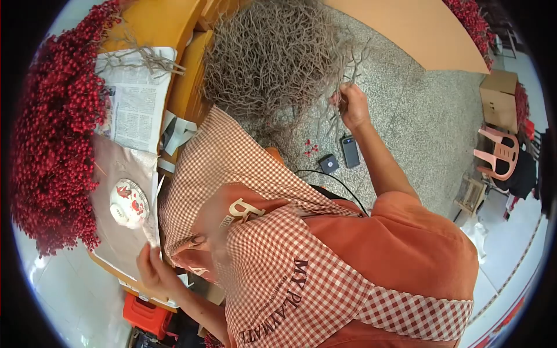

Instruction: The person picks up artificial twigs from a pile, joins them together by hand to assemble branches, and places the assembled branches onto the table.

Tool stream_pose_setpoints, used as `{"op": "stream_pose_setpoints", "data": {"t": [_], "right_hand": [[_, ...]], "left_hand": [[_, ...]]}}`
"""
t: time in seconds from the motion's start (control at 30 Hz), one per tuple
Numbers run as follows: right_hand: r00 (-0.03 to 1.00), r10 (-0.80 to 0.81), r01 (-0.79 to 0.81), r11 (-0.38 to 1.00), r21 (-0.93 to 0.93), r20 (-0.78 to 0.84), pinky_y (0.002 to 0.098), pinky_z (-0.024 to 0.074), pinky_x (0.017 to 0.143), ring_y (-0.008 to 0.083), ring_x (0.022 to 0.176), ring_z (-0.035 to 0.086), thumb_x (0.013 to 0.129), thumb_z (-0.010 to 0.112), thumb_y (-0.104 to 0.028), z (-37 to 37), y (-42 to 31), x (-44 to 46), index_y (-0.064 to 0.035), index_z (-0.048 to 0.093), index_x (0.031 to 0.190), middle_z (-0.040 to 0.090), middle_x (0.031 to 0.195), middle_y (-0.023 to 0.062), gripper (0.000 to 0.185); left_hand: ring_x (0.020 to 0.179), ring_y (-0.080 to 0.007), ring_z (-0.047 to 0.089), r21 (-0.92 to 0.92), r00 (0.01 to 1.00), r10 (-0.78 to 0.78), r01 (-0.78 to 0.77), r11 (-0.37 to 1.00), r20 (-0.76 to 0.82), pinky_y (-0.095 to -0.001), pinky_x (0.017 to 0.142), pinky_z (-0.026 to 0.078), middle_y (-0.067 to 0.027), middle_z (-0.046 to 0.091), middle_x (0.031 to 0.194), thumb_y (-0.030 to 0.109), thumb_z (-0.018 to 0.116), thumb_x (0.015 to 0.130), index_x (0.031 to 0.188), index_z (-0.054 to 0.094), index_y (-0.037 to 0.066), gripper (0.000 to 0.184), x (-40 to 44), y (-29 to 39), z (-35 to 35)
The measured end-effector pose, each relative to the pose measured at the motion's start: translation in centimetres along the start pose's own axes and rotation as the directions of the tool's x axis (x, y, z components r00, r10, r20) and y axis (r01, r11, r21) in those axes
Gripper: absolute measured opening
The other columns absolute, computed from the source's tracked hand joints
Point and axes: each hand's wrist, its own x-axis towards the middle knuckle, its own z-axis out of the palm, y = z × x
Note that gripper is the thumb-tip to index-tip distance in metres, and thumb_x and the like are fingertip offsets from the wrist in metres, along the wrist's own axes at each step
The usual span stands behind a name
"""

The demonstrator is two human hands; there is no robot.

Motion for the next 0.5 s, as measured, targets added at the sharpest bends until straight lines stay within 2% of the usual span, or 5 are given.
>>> {"op": "stream_pose_setpoints", "data": {"t": [0.07, 0.2, 0.27, 0.33, 0.5], "right_hand": [[0.975, -0.016, 0.039, 0.994, -0.103, 0.221, 0.03, 0.0507, 0.061, 0.0183, 0.064, 0.06, 0.085, 0.053, -0.009, 3.7, -3.0, -2.8, -0.0012, 0.052, 0.086, 0.06, 0.073, 0.0086, 0.008], [0.694, 0.03, 0.314, 0.886, -0.34, 0.719, 0.0288, 0.0494, 0.064, 0.0169, 0.071, 0.061, 0.087, 0.056, -0.015, 11.6, -5.3, -10.3, -0.0009, 0.055, 0.085, 0.061, 0.074, 0.0065, 0.014], [0.605, -0.004, 0.424, 0.848, -0.317, 0.796, 0.0286, 0.0472, 0.061, 0.0161, 0.069, 0.059, 0.087, 0.058, -0.018, 14.4, -3.9, -13.4, -0.0004, 0.055, 0.08, 0.061, 0.073, 0.0067, 0.019], [0.512, -0.025, 0.53, 0.796, -0.293, 0.859, 0.0283, 0.0451, 0.059, 0.0153, 0.066, 0.057, 0.086, 0.06, -0.021, 16.4, -2.6, -15.6, 0.0, 0.055, 0.075, 0.061, 0.071, 0.007, 0.024], [0.497, -0.026, 0.654, 0.669, -0.354, 0.867, 0.0336, 0.0376, 0.051, 0.017, 0.056, 0.048, 0.08, 0.068, -0.032, 16.6, -1.7, -17.5, 0.002, 0.05, 0.066, 0.051, 0.062, 0.0107, 0.041]], "left_hand": [[0.089, -0.0199, 0.062, -0.386, 0.957, -0.17, 0.252, 0.888, 0.234, -0.0307, 0.082, 0.048, -0.0116, 0.065, 0.092, 0.008, 0.053, 0.086, 0.111, 0.061, -0.002, 0.027, 1.1, 4.7, 2.3], [0.114, -0.0244, 0.051, -0.659, 0.779, 0.087, 0.46, 0.596, 0.622, -0.0351, 0.091, 0.045, -0.0174, 0.049, 0.127, 0.012, 0.054, 0.085, 0.136, 0.036, 0.002, 0.055, 0.3, 11.1, 6.8], [0.115, -0.0241, 0.051, -0.72, 0.73, 0.261, 0.427, 0.548, 0.632, -0.0358, 0.091, 0.046, -0.0174, 0.048, 0.128, 0.01, 0.056, 0.085, 0.135, 0.036, 0.003, 0.054, -0.3, 11.4, 8.6], [0.106, -0.0236, 0.056, -0.712, 0.69, 0.177, 0.686, 0.147, 0.702, -0.039, 0.089, 0.047, -0.0161, 0.054, 0.119, 0.007, 0.059, 0.084, 0.117, 0.048, 0.004, 0.035, -0.9, 10.9, 10.1], [0.089, -0.0214, 0.061, -0.794, 0.788, 0.134, 0.608, -0.013, 0.601, -0.0379, 0.083, 0.049, -0.0136, 0.062, 0.101, -0.002, 0.056, 0.083, 0.095, 0.053, 0.006, 0.016, -3.0, 8.8, 8.7]]}}
